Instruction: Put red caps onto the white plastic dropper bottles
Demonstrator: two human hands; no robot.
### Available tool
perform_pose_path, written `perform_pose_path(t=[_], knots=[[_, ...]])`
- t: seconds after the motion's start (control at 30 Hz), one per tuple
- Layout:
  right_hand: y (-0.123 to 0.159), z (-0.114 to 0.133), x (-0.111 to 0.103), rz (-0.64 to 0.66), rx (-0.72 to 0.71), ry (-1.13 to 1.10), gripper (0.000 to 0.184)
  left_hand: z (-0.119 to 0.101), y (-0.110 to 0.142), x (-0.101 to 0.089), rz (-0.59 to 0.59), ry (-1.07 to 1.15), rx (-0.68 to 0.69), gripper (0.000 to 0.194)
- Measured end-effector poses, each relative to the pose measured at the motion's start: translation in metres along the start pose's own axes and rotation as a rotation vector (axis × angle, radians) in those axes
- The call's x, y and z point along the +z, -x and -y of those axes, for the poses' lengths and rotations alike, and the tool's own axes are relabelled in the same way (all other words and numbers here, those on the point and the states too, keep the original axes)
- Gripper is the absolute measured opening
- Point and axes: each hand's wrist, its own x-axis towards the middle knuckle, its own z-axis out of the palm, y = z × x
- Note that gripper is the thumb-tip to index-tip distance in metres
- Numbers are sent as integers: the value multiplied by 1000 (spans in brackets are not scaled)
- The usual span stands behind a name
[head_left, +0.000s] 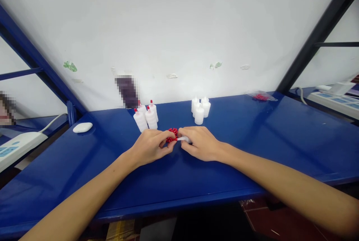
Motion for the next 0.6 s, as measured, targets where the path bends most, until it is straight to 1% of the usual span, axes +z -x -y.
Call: perform_pose_path(t=[0.07,0.23,0.27,0.33,0.43,0.5,0.6], knots=[[0,0,0,2,2,-4,5,-2,-1,1,-22,-10,21,7],[1,0,-2,5,8,-48,6,-4,0,3,-27,-28,30,8],[1,1,-2,6,1,-69,9,-4,0,4,-35,-30,44,7],[2,1,-3,12,-1,-104,20,-4,1,4,-53,-43,80,5],[2,3,-3,18,56,-92,36,-4,1,4,-78,-117,142,7],[1,5,-2,14,98,-58,37,-5,0,2,-74,-186,176,7],[1,7,-2,8,109,-21,35,-6,-1,0,-60,-240,200,7]])
